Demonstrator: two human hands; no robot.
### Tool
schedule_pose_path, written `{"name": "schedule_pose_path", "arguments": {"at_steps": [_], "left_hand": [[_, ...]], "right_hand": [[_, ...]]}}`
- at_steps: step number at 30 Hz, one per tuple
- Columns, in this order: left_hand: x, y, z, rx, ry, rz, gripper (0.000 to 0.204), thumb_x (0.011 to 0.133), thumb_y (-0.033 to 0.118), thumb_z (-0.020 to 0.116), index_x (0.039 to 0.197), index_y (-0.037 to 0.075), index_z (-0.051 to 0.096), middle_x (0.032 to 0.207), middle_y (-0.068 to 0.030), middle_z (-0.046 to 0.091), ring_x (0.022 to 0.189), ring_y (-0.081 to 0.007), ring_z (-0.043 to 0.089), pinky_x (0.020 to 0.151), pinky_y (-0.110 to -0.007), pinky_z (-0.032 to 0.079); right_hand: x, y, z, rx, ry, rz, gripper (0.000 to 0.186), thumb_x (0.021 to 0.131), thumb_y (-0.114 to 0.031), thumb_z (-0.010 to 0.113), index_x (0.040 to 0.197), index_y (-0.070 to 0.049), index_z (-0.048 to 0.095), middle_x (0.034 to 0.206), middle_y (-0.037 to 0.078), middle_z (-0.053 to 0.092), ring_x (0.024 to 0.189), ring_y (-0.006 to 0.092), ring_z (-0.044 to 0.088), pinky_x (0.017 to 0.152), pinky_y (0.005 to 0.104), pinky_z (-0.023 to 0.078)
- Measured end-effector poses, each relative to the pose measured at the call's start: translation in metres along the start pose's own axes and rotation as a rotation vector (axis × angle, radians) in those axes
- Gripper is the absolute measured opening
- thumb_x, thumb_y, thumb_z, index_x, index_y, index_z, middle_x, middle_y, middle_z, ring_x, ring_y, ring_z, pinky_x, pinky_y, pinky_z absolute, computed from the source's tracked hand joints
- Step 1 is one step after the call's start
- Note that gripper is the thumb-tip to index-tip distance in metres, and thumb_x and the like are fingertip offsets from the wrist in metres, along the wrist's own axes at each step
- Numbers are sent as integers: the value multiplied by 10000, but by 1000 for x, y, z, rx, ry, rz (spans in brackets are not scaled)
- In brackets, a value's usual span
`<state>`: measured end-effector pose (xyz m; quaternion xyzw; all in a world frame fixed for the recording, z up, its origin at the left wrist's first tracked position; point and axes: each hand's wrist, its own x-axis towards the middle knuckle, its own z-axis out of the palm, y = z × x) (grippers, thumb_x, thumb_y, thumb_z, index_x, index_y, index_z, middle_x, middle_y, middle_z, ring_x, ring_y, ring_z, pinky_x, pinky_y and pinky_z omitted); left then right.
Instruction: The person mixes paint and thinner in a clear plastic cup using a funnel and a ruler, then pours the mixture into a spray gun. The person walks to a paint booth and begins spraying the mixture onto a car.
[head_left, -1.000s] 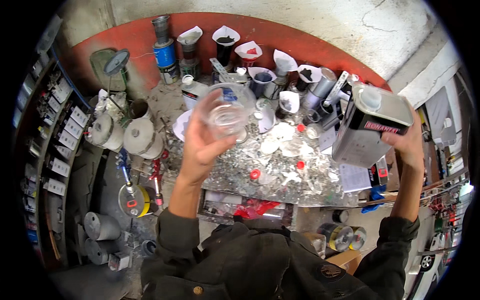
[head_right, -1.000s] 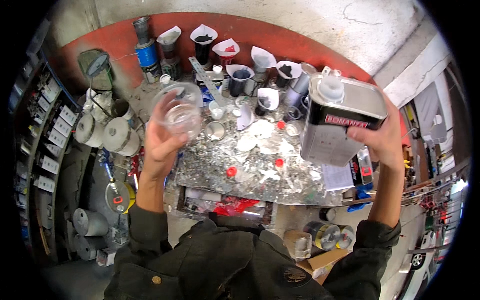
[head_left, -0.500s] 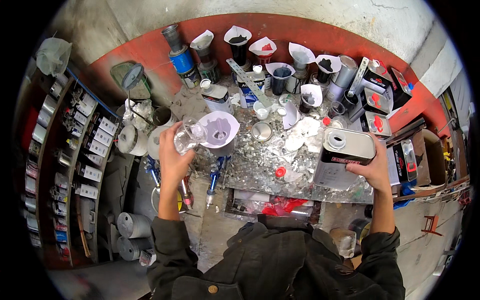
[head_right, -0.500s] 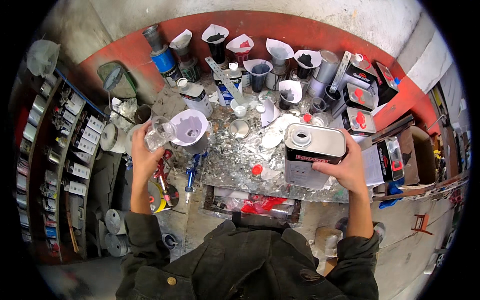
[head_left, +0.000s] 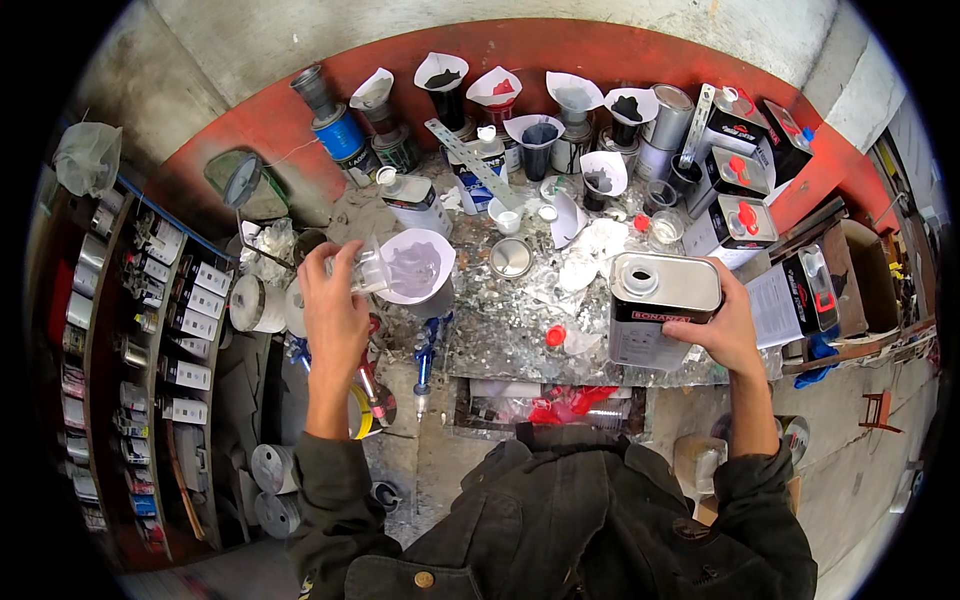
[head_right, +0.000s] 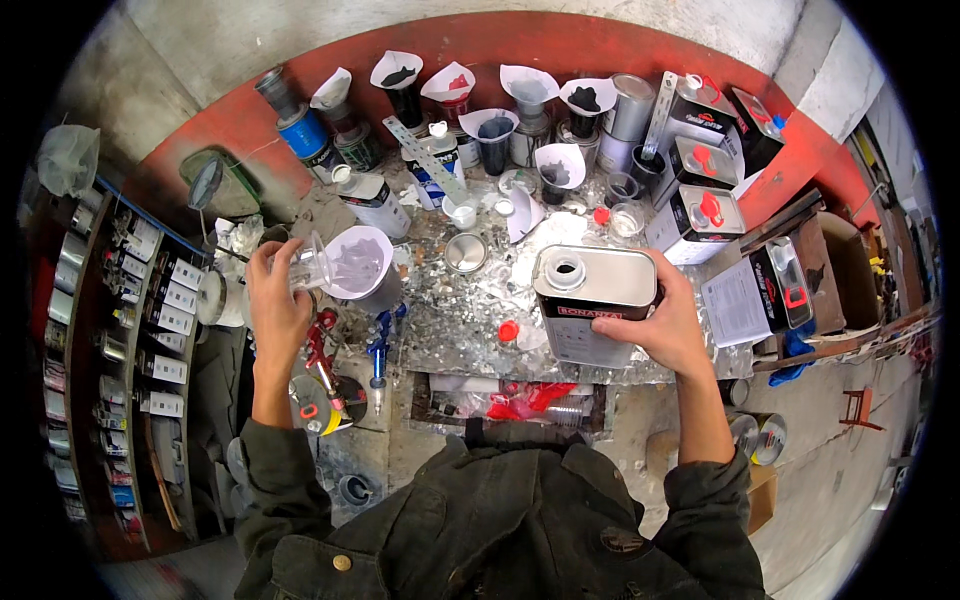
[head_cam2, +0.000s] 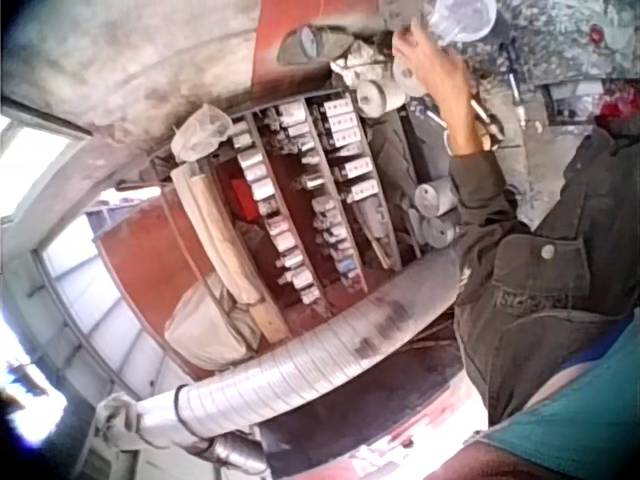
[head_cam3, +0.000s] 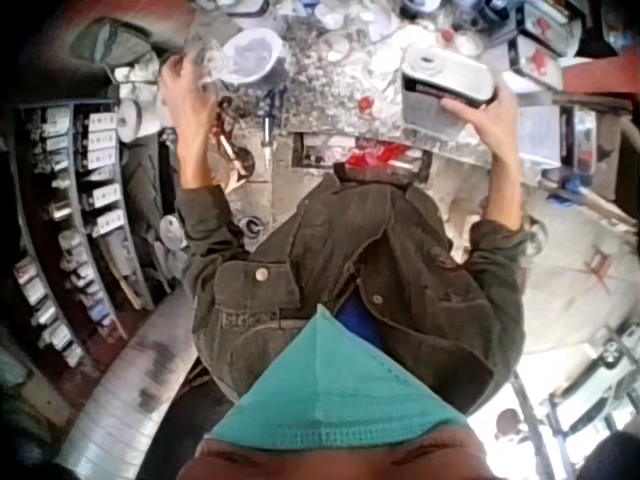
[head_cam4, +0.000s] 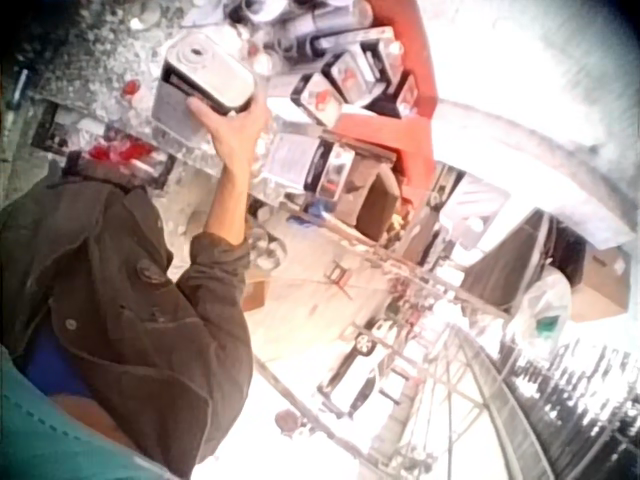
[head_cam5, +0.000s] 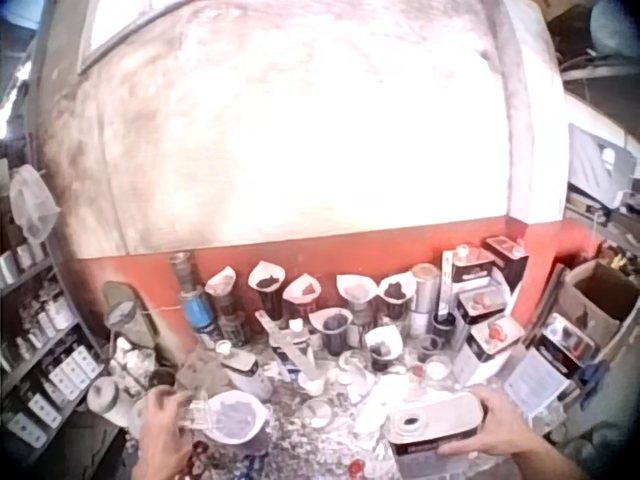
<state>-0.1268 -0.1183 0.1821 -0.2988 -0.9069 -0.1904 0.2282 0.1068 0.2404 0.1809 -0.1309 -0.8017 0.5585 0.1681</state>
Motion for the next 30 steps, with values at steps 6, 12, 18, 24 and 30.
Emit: {"name": "schedule_pose_path", "arguments": {"at_steps": [6,12,18,24,30], "left_hand": [[20,11,-3,193,3,363,474,665,-56,553,1102,119,602,1136,-122,514,1142,-318,485,941,-409,447],[26,17,0,277,-46,587,413,681,44,580,1086,124,601,1147,-108,505,1162,-300,479,1030,-438,420],[27,17,4,268,-53,575,431,688,28,572,1108,119,604,1157,-106,500,1178,-308,471,1026,-422,418],[28,18,2,309,-59,562,435,693,10,569,1114,112,604,1173,-107,503,1178,-323,475,1002,-424,425],[29,20,5,315,-76,529,441,694,-3,564,1117,112,604,1173,-111,499,1179,-326,467,1008,-427,417]], "right_hand": [[1,23,19,111,108,26,659,583,-98,864,1145,-18,530,1032,48,625,953,134,591,862,295,480],[-2,98,58,-37,289,44,662,590,-127,869,1134,-38,504,999,61,619,930,158,595,835,304,487],[-16,148,98,72,389,53,652,610,-123,870,1136,-57,492,1026,70,611,960,174,593,851,312,475],[-31,169,100,68,336,113,751,640,-140,855,1248,-55,423,1122,106,585,1056,194,569,913,326,450],[-43,182,81,-221,176,60,914,633,-173,832,1385,-50,326,1299,176,483,1230,270,469,990,375,415]]}}
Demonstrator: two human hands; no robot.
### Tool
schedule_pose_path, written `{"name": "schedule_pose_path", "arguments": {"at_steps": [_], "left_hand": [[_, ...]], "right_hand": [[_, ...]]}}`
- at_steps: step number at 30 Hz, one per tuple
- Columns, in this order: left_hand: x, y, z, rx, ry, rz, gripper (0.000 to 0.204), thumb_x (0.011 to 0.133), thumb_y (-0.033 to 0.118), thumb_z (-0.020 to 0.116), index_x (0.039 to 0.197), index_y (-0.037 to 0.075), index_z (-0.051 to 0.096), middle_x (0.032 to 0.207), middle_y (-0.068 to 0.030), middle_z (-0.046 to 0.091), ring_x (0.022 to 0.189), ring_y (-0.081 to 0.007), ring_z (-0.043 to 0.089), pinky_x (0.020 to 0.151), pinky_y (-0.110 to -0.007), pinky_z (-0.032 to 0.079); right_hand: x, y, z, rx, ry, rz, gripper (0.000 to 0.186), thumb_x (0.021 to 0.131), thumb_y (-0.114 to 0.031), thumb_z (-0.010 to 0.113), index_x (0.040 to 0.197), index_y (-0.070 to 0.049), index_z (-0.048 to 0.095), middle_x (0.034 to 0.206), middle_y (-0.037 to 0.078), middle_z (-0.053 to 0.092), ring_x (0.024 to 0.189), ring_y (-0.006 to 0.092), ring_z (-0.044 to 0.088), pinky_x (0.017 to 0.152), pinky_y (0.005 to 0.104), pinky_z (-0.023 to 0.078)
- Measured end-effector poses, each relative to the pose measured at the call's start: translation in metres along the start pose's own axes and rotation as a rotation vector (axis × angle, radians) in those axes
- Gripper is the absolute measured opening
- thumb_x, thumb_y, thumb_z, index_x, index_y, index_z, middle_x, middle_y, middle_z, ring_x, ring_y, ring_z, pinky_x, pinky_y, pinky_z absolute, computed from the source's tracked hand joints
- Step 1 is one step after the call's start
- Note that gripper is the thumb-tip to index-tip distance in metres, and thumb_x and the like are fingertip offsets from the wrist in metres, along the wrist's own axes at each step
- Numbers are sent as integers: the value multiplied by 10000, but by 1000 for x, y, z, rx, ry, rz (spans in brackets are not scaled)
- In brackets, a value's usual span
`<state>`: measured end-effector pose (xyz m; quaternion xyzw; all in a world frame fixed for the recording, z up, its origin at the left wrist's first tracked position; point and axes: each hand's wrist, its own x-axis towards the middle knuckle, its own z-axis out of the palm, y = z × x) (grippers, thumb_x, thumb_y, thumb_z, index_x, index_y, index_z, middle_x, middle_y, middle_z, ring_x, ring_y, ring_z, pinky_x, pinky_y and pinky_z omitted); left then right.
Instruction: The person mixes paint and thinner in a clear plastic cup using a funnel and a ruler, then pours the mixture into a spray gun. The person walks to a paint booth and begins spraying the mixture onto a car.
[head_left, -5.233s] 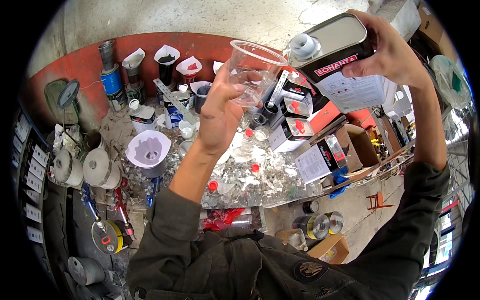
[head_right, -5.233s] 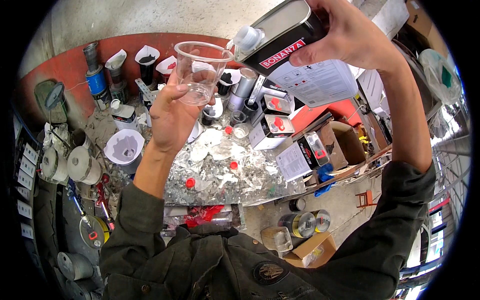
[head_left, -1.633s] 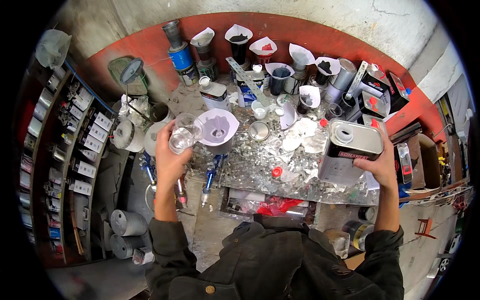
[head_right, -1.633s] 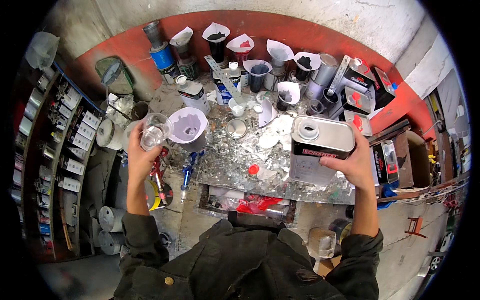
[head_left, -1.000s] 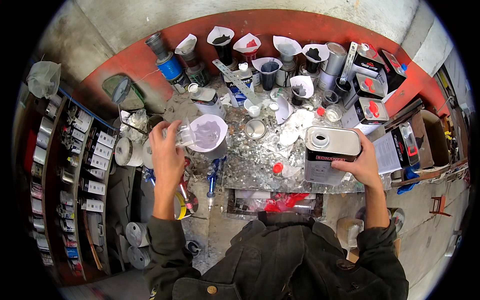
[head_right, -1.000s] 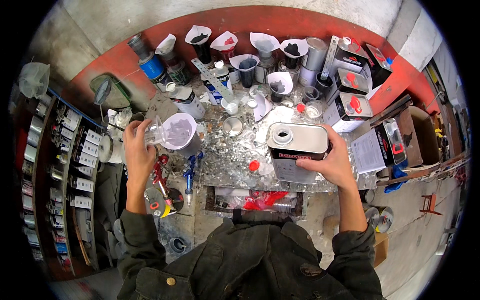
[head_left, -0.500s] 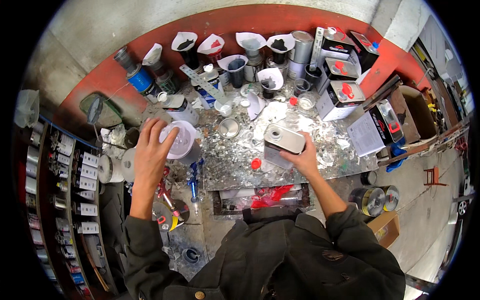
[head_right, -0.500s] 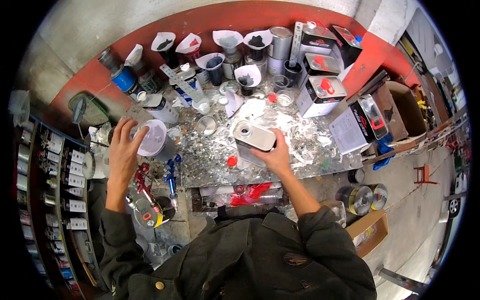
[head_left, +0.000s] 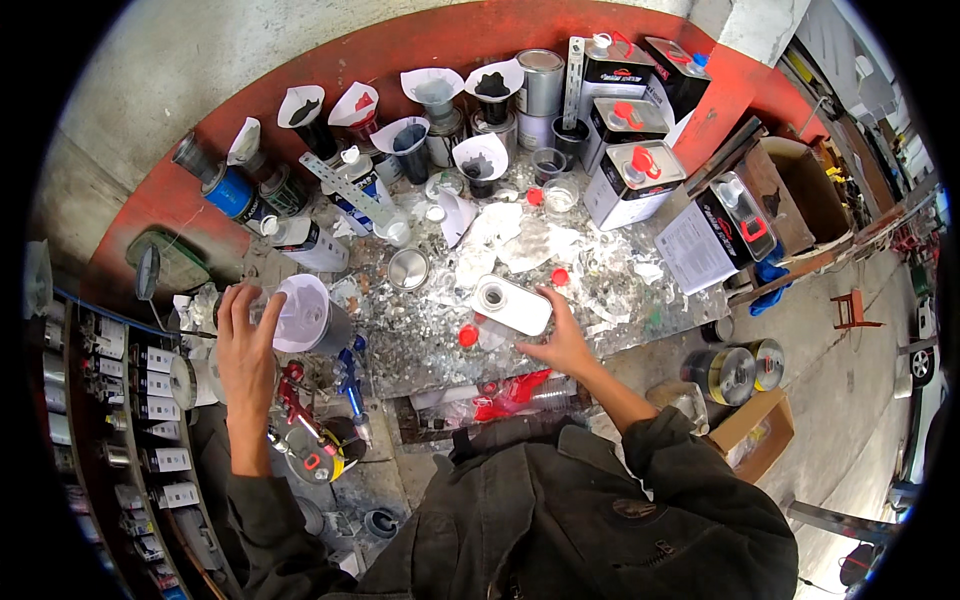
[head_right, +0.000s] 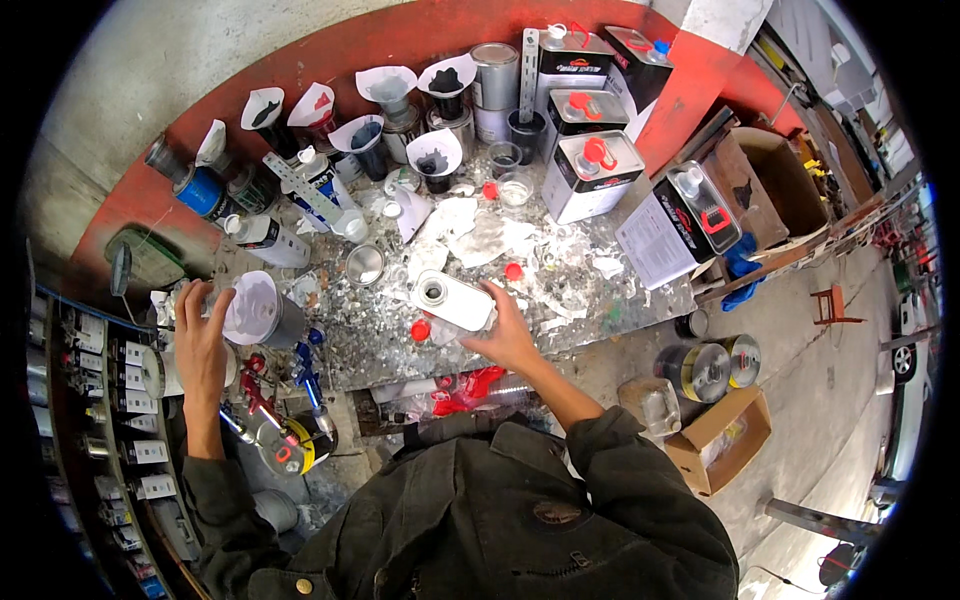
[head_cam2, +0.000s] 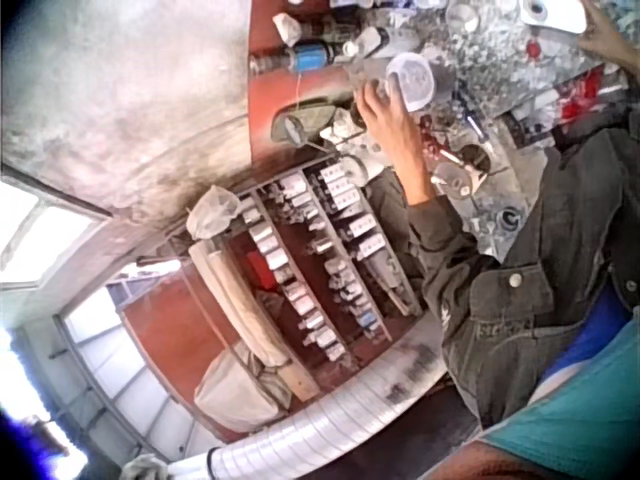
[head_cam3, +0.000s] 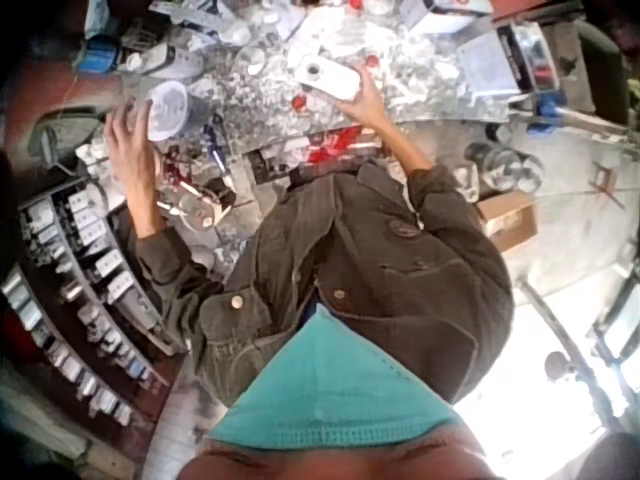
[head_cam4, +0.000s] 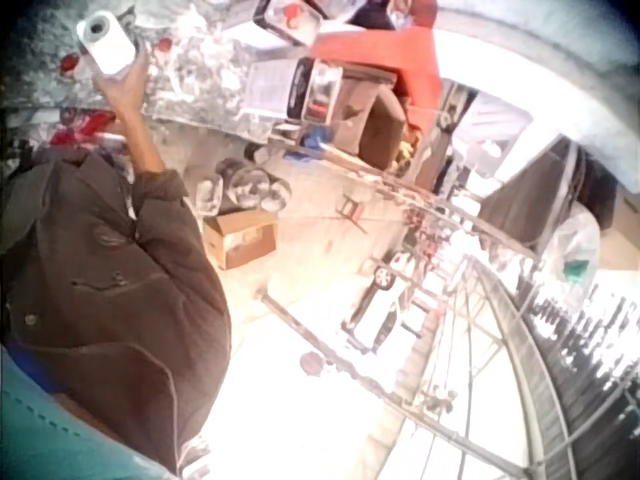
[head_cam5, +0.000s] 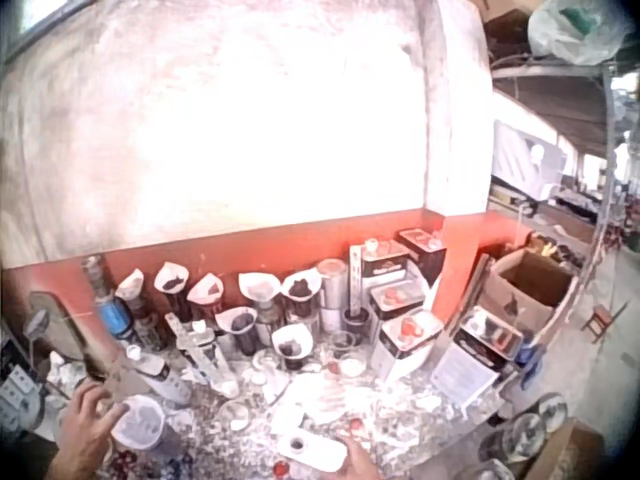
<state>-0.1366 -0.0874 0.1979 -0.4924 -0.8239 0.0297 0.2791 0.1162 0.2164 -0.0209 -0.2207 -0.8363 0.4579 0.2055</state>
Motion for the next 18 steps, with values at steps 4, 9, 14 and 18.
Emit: {"name": "schedule_pose_path", "arguments": {"at_steps": [4,9,14,18], "left_hand": [[-2,5,2,-11,-5,-26,457,685,-24,560,1120,109,607,1176,-116,500,1178,-332,467,992,-426,419],[-4,2,0,-5,-30,-31,473,675,-50,552,1119,103,610,1178,-121,501,1177,-332,468,969,-421,425],[2,4,-8,31,-47,-46,470,675,-60,549,1114,97,612,1172,-121,502,1168,-331,473,959,-417,432],[2,5,-12,27,-43,-94,458,683,-64,545,1109,92,611,1167,-119,504,1163,-330,475,956,-410,435]], "right_hand": [[-5,17,-14,11,-15,-19,872,614,-161,803,1361,-41,370,1281,188,485,1214,350,451,1050,408,352],[10,88,-30,-259,106,52,682,662,-154,750,1267,-30,460,1194,187,518,1138,368,478,991,429,389],[42,102,-27,-388,153,95,659,687,-259,779,1241,-39,499,1130,152,545,1046,335,523,889,411,444],[54,104,-17,-464,113,185,662,680,-306,785,1231,-59,514,1141,141,525,1099,346,493,894,442,448]]}}
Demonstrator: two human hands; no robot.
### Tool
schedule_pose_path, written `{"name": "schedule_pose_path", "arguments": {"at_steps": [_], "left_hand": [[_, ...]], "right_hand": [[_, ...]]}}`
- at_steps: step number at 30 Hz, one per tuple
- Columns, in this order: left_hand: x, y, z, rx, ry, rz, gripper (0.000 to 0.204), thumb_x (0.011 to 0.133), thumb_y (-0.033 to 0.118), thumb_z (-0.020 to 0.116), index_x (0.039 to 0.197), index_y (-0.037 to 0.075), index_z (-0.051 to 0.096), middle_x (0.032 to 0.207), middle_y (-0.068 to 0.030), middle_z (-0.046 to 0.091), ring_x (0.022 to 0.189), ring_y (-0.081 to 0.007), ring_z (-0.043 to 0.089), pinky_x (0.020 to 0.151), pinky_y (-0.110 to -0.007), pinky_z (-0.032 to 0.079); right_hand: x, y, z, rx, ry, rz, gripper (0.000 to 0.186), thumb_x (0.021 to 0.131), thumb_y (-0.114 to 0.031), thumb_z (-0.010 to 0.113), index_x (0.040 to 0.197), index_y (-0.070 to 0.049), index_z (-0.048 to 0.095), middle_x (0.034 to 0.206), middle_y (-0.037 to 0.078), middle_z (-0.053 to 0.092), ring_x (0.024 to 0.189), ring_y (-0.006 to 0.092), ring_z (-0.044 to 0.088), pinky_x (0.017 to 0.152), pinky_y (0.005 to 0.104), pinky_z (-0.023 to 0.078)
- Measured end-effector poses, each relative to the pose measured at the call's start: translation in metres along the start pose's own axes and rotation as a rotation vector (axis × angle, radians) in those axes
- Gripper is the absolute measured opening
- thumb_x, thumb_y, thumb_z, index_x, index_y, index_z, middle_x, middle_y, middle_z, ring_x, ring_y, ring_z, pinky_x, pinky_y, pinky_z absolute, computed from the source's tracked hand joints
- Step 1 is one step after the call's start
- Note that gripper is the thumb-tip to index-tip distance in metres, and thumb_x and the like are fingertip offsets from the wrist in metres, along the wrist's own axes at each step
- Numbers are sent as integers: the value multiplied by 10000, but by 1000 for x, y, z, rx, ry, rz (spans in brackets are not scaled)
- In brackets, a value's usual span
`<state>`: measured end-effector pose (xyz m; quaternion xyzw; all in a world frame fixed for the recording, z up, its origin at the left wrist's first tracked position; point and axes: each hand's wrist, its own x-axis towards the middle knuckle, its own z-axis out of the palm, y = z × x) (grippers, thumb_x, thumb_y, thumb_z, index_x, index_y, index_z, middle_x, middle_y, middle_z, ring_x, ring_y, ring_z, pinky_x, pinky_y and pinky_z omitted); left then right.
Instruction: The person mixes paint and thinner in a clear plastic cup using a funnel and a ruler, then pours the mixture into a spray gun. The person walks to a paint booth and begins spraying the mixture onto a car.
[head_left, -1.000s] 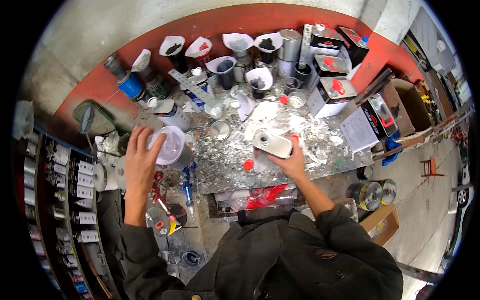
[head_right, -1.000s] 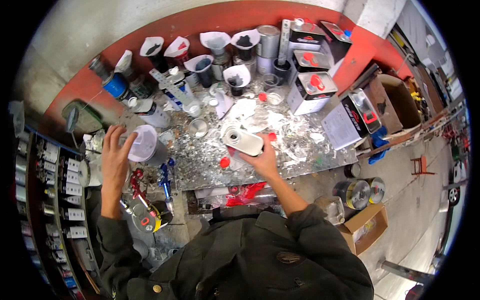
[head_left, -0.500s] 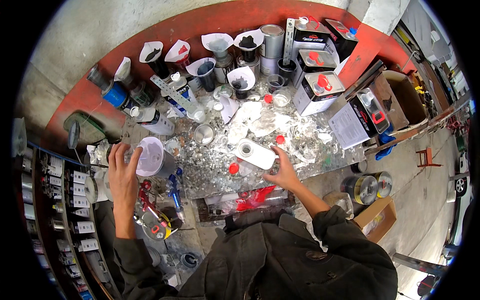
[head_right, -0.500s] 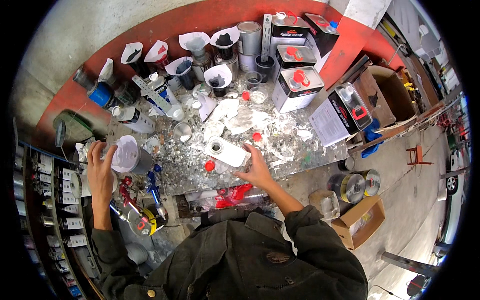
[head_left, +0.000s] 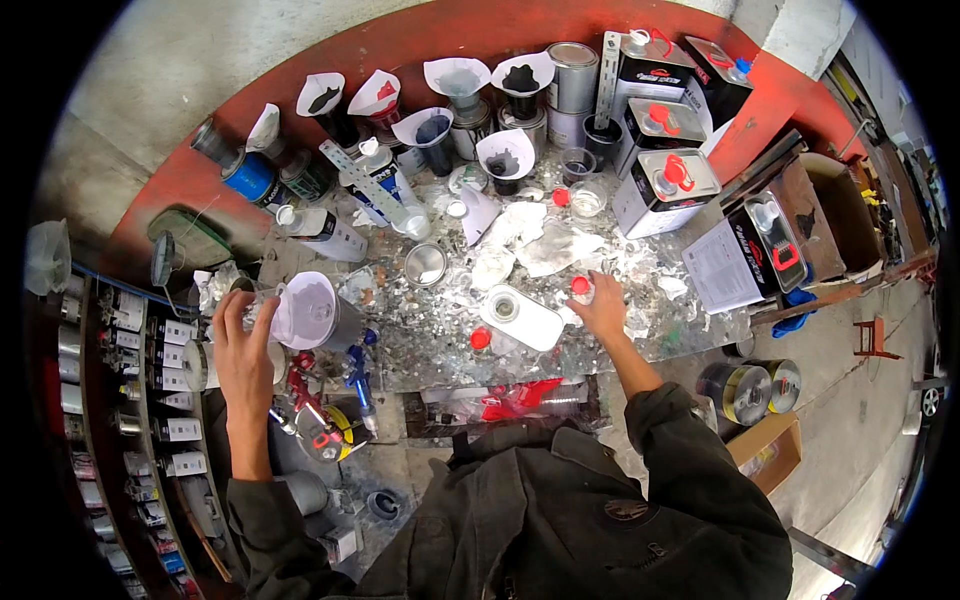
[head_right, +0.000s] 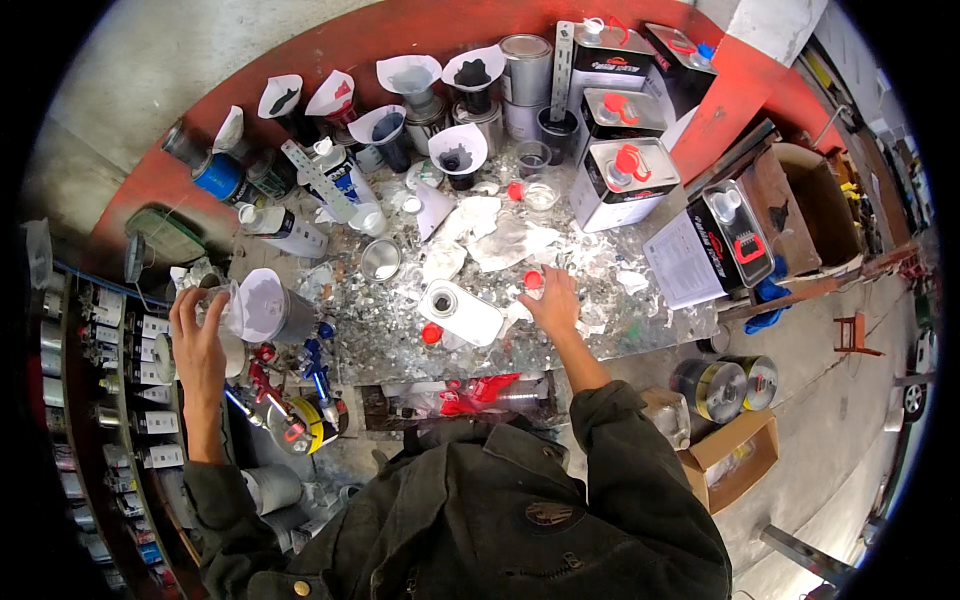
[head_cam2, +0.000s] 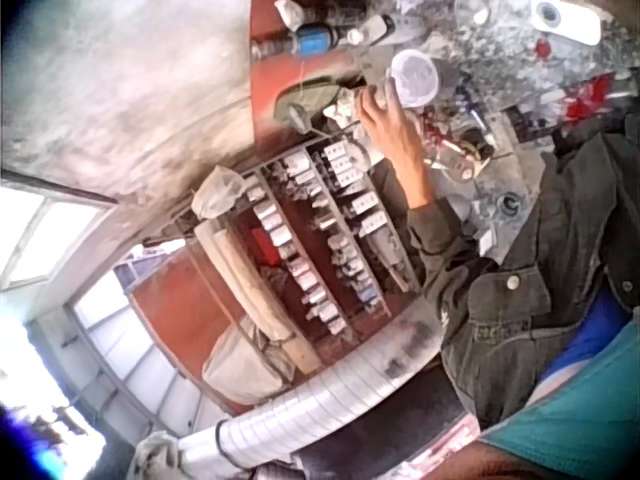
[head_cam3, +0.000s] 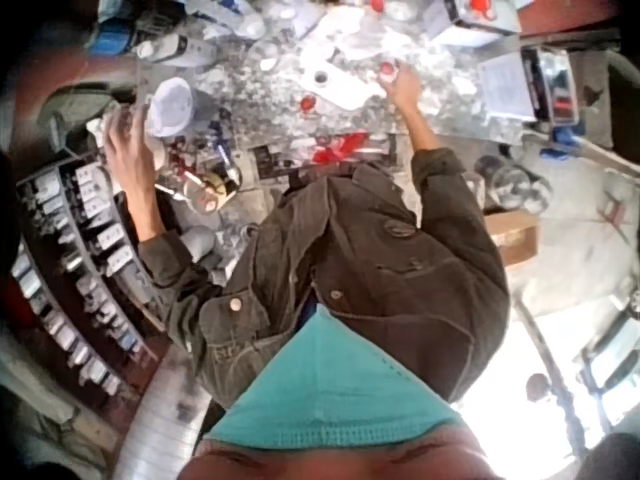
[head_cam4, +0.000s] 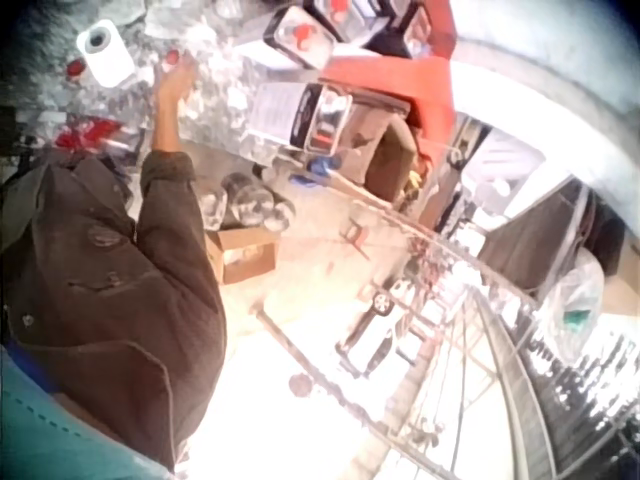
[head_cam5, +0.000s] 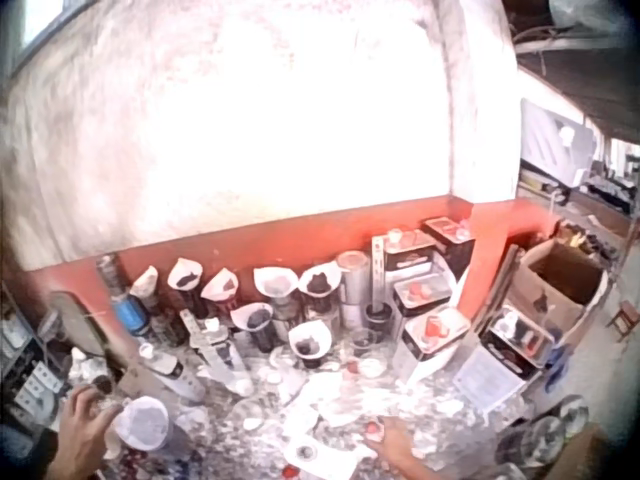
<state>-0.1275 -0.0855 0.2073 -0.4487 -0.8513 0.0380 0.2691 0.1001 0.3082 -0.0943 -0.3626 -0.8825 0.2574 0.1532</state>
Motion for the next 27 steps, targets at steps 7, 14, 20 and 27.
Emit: {"name": "schedule_pose_path", "arguments": {"at_steps": [7,14,20,27], "left_hand": [[-11,1,4,-103,-72,-231,619,632,-69,600,1224,101,530,1147,-154,507,1082,-365,505,910,-431,433],[-53,-9,31,-621,-86,-772,642,693,106,756,1247,-30,461,1111,-135,591,1019,-254,597,903,-343,468],[-72,9,45,-1592,251,-1083,599,762,59,712,1293,-11,444,1213,-133,563,1112,-223,554,975,-348,428],[-90,121,73,-2070,97,-868,767,683,3,750,1368,5,405,1297,-99,480,1226,-225,467,1022,-381,390]], "right_hand": [[6,0,7,10,47,42,492,710,-321,752,1099,-55,609,1062,132,566,1013,325,557,819,430,481],[7,0,-10,370,146,69,419,749,-266,763,1038,5,625,887,103,672,710,184,641,662,307,507],[6,-14,-52,884,24,178,360,752,-24,724,1079,53,595,879,53,659,724,70,604,632,194,481],[0,-117,-145,561,-241,-106,376,731,-39,719,1077,36,595,970,79,661,853,128,643,729,257,537]]}}
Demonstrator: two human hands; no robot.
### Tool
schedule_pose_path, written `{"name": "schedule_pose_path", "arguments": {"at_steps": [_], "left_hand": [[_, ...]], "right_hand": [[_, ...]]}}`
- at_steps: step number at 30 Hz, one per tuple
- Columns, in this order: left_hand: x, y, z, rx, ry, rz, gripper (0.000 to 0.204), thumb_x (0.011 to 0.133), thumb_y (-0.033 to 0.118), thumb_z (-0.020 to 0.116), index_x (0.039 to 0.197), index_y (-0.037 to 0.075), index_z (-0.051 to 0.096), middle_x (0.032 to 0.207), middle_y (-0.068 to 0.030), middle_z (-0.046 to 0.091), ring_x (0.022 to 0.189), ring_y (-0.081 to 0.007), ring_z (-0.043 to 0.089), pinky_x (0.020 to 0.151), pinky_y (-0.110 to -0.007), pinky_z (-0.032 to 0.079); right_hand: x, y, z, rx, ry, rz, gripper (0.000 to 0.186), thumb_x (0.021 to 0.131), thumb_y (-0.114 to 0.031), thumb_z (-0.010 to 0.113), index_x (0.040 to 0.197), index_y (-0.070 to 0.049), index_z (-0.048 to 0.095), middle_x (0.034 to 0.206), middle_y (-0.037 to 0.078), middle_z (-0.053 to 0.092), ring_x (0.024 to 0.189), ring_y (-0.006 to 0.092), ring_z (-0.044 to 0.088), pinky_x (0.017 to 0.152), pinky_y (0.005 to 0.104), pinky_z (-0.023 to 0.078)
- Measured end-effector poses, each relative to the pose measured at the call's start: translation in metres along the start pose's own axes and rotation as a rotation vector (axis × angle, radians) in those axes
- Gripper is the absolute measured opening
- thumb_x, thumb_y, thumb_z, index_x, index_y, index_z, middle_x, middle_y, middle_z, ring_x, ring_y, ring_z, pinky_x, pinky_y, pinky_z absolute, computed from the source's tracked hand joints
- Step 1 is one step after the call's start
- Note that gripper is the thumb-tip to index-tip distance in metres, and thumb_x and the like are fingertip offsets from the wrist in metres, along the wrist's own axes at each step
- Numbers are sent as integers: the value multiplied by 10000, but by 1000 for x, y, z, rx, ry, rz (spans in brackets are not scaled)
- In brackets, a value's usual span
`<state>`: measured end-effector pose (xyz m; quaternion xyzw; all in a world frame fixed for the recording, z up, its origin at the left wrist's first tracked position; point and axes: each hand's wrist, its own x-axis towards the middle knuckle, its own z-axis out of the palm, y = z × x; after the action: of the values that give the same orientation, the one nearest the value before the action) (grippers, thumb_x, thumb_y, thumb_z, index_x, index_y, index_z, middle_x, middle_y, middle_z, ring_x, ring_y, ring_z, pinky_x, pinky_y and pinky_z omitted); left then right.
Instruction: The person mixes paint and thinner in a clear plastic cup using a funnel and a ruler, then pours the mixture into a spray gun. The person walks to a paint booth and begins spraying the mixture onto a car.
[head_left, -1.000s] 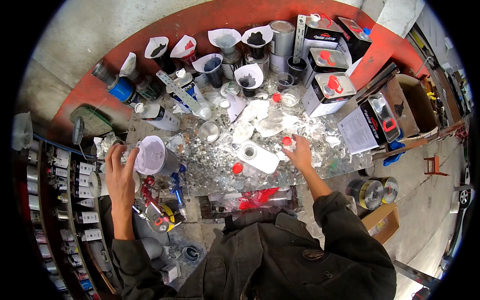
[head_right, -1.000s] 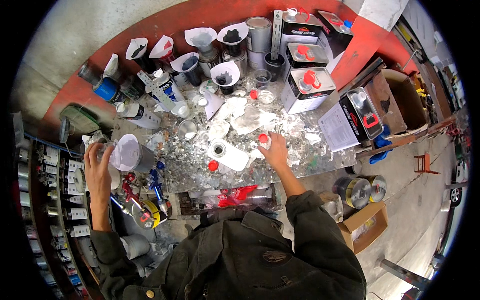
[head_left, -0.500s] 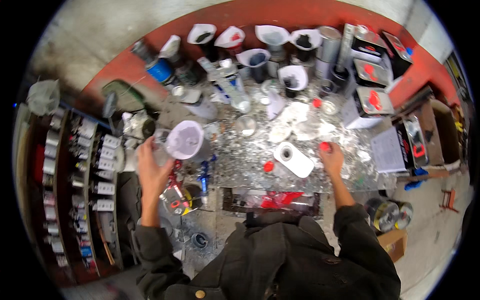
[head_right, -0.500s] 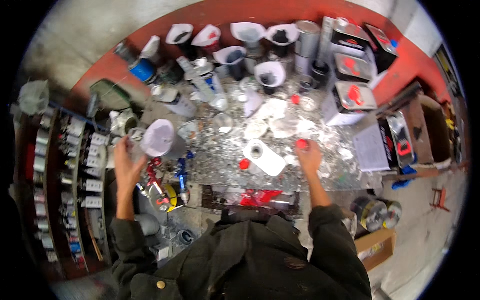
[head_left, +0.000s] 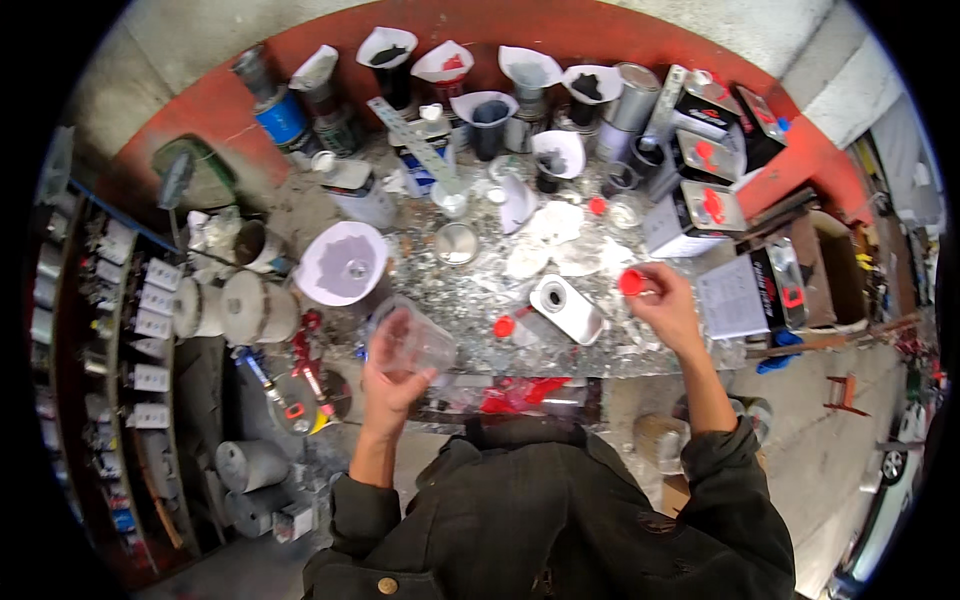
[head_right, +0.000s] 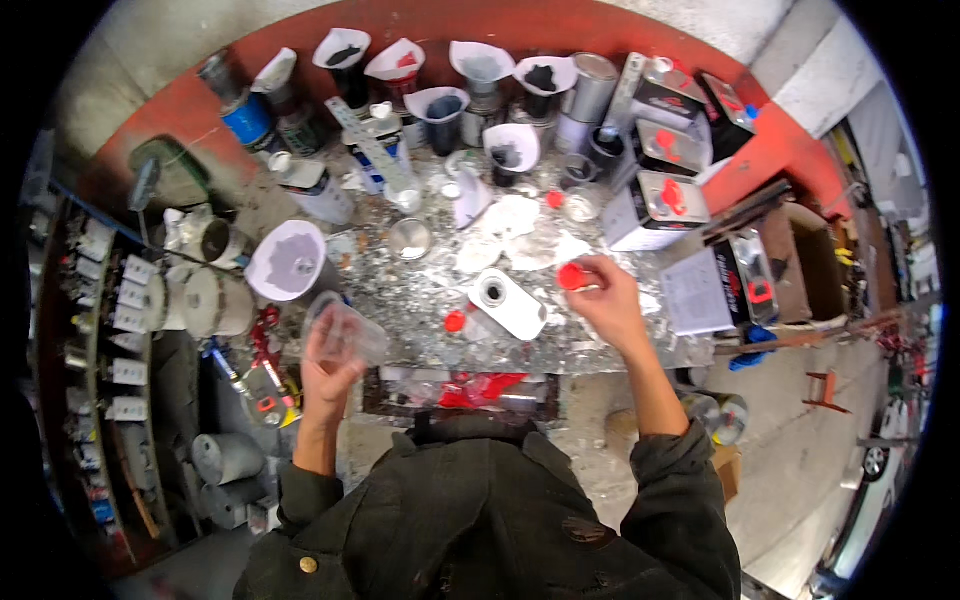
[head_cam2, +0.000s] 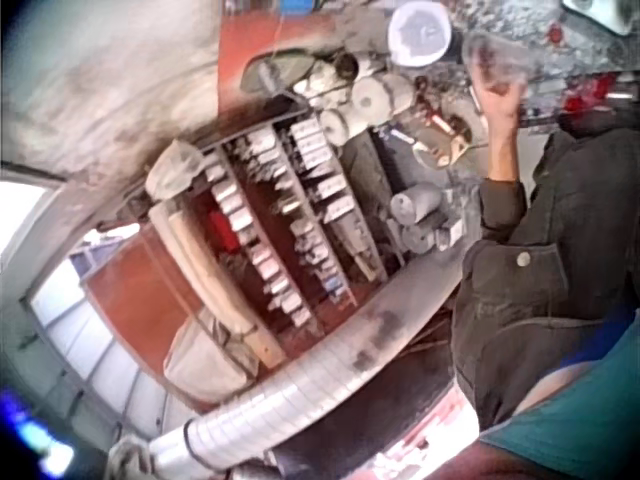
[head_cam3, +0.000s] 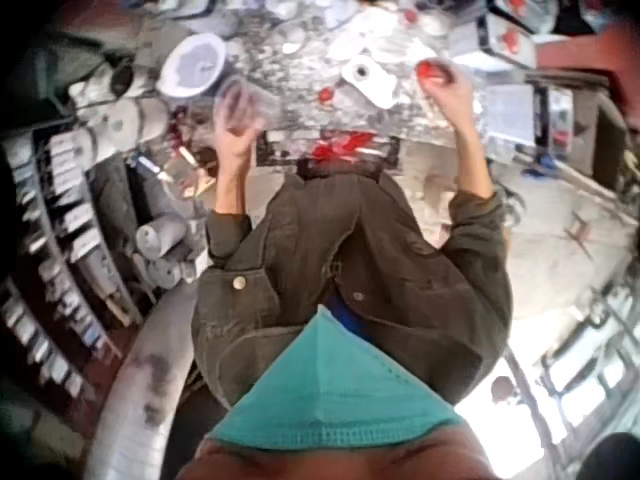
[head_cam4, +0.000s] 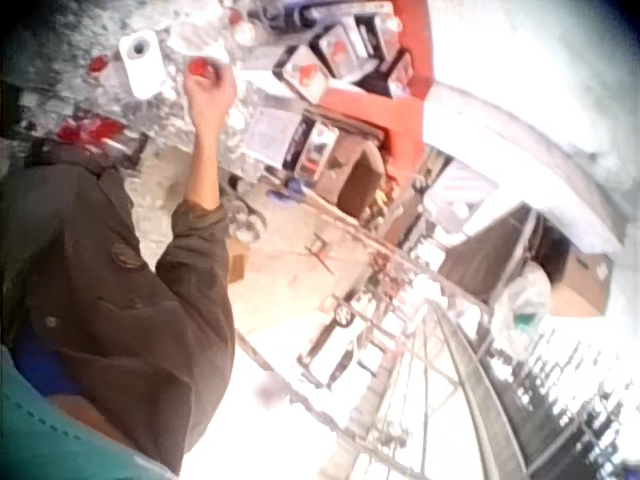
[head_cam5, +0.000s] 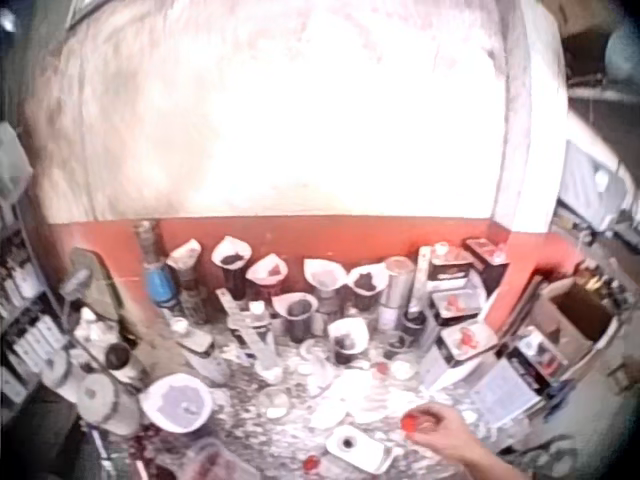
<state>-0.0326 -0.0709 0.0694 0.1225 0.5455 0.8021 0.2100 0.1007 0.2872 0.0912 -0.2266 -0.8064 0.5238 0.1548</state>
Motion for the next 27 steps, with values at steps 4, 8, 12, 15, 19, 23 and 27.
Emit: {"name": "schedule_pose_path", "arguments": {"at_steps": [4,8,12,15,19,23,27], "left_hand": [[-11,-48,41,93,-207,-63,758,679,51,772,1349,13,421,1243,-99,510,1196,-209,489,1009,-367,389],[-15,-63,70,450,-551,91,755,631,48,730,1331,62,447,1326,-128,488,1275,-276,443,1053,-362,364],[-9,-72,85,575,-731,355,668,650,100,697,1279,74,475,1420,-134,407,1358,-320,328,1094,-420,323],[-7,-77,88,610,-760,395,644,667,101,687,1274,70,474,1441,-130,383,1379,-319,302,1102,-425,309],[-2,-86,89,628,-788,481,638,666,89,692,1264,66,473,1461,-144,356,1396,-321,273,1113,-434,297],[1,-90,91,651,-804,527,639,659,75,704,1256,68,475,1468,-151,345,1400,-336,259,1123,-446,288],[3,-90,90,667,-823,532,629,659,59,692,1250,55,477,1468,-159,341,1402,-344,251,1124,-445,289]], "right_hand": [[4,-53,20,-521,-195,-224,378,692,-87,731,1034,11,604,949,149,654,832,235,668,734,315,548],[17,-60,47,-1000,-330,-405,352,688,-187,738,958,-23,581,862,160,615,759,355,630,662,419,513],[26,-61,61,-1006,-451,-490,387,699,-233,752,980,-38,572,848,140,609,768,357,627,670,433,506],[30,-65,67,-958,-477,-521,353,708,-227,751,959,-40,588,843,122,622,776,347,628,676,424,504],[29,-77,73,-1044,-503,-500,286,714,-220,748,899,-54,607,816,104,632,783,316,631,673,416,502],[32,-80,79,-1146,-559,-587,246,727,-211,737,884,-69,612,804,94,630,777,290,632,669,408,503],[36,-85,85,-1198,-599,-587,239,725,-233,742,874,-71,650,777,107,641,749,300,634,654,406,504]]}}
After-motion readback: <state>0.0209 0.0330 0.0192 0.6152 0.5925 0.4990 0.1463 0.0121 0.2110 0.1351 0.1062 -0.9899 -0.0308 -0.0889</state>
